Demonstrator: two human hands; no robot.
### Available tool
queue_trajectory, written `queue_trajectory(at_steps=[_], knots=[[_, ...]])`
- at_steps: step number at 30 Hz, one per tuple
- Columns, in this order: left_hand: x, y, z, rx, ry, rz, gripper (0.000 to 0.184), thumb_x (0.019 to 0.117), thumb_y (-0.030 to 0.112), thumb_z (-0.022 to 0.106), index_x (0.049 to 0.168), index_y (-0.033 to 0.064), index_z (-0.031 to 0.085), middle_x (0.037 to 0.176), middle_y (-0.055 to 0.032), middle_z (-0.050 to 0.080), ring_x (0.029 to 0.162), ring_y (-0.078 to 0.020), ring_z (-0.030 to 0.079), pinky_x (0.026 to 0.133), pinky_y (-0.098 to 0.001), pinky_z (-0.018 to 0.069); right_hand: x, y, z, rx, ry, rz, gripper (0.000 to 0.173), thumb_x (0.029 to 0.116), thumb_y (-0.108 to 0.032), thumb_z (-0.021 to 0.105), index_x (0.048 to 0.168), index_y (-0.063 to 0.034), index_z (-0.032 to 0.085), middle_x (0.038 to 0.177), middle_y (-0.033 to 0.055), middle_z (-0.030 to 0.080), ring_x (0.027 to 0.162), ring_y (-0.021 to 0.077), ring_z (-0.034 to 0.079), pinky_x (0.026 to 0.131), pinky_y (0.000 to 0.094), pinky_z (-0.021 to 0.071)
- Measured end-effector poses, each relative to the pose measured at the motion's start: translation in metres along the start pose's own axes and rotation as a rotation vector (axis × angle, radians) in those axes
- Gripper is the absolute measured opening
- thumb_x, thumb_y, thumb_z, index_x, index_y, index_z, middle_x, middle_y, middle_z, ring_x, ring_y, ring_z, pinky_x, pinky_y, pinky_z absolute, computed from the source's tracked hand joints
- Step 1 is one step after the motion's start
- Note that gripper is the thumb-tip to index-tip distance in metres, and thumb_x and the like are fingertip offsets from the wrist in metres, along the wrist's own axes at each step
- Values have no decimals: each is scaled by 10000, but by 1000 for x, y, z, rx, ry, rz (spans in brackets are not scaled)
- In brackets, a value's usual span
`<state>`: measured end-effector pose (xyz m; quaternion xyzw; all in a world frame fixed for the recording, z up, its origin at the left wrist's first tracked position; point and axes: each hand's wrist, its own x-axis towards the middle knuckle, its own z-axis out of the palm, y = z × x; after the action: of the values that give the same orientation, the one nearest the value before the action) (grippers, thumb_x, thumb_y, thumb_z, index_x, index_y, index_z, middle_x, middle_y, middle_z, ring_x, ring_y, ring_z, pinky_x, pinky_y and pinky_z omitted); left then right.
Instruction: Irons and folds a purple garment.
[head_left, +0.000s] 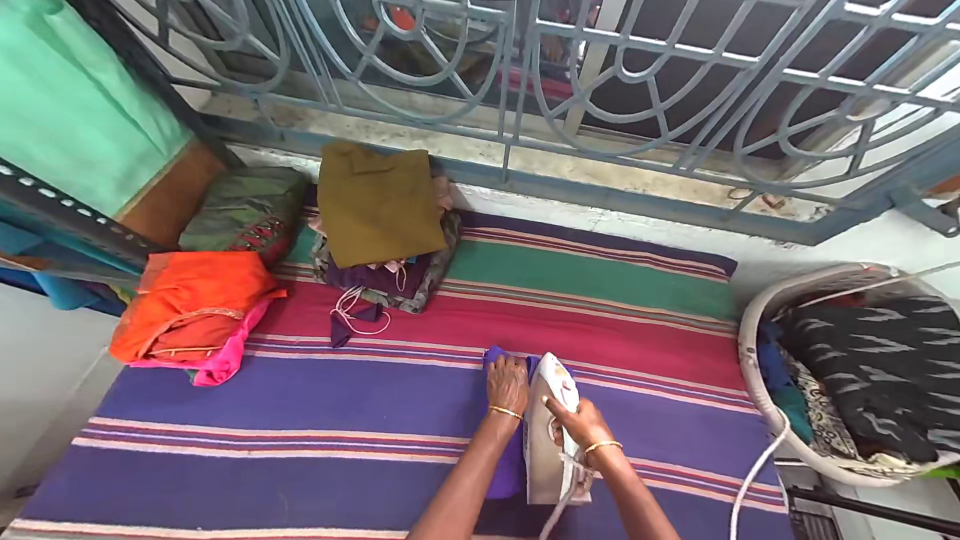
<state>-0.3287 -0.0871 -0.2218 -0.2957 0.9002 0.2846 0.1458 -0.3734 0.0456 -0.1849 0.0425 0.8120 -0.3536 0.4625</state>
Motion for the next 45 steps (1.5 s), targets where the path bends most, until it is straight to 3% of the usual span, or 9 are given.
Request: queue_trajectory(at_steps=[4,11,19,23,27,33,37,42,45], knots=[[22,-5,-2,-17,19,66,289,1015,57,576,1287,14,665,1351,-222,618,1230,-407,614,1008,-555,499,5,3,-16,70,-42,6,354,1041,-320,621,1120,20,561,695,13,601,545,92,610,578,264,560],[50,-19,-7,79,-181,185,402,923,196,721,1276,18,648,1344,-211,617,1212,-392,620,978,-579,498,-12,25,-18,64,-95,41,372,1024,-301,652,1200,8,543,705,17,611,534,96,609,562,266,557],[62,-55,29,25,465,739,226,765,149,787,917,-4,717,854,-158,697,711,-325,716,571,-485,578,-2,18,-20,99,-51,25,387,1020,-287,659,1221,10,516,710,22,600,523,93,606,544,260,557],[66,-54,29,59,401,773,263,798,134,797,1009,-7,727,935,-172,724,767,-344,729,638,-496,593,-2,17,-22,103,-72,35,376,1021,-293,657,1209,0,515,703,15,597,521,90,605,546,256,558],[72,-53,31,104,453,820,151,809,27,732,954,-10,723,893,-171,716,733,-346,722,606,-481,587,-2,17,-22,113,-71,38,382,1020,-285,660,1215,7,508,698,16,597,509,90,602,540,255,558],[70,-44,11,101,127,707,300,774,15,733,1070,-22,708,1066,-204,714,972,-387,710,809,-547,569,0,19,-23,83,-71,38,437,1011,-312,669,1258,9,505,728,27,617,536,98,616,560,268,563],[67,-53,7,-48,247,758,268,743,-2,737,1009,-23,713,955,-185,713,890,-350,724,768,-515,594,1,19,-22,98,-70,37,407,1009,-303,675,1231,-2,515,701,18,608,520,93,610,544,260,560],[27,-28,-5,-48,60,188,280,1003,256,608,1069,7,718,1018,-182,730,991,-356,712,849,-560,543,-2,20,-19,52,-68,32,454,1007,-320,675,1274,-3,488,733,22,613,535,96,614,560,268,562],[17,-7,-21,9,-181,-47,441,1100,342,408,1230,39,702,1242,-188,700,1237,-350,631,1043,-557,460,-12,21,-10,-82,-109,40,567,1000,-377,671,1339,23,456,820,61,648,610,129,651,639,311,578]])
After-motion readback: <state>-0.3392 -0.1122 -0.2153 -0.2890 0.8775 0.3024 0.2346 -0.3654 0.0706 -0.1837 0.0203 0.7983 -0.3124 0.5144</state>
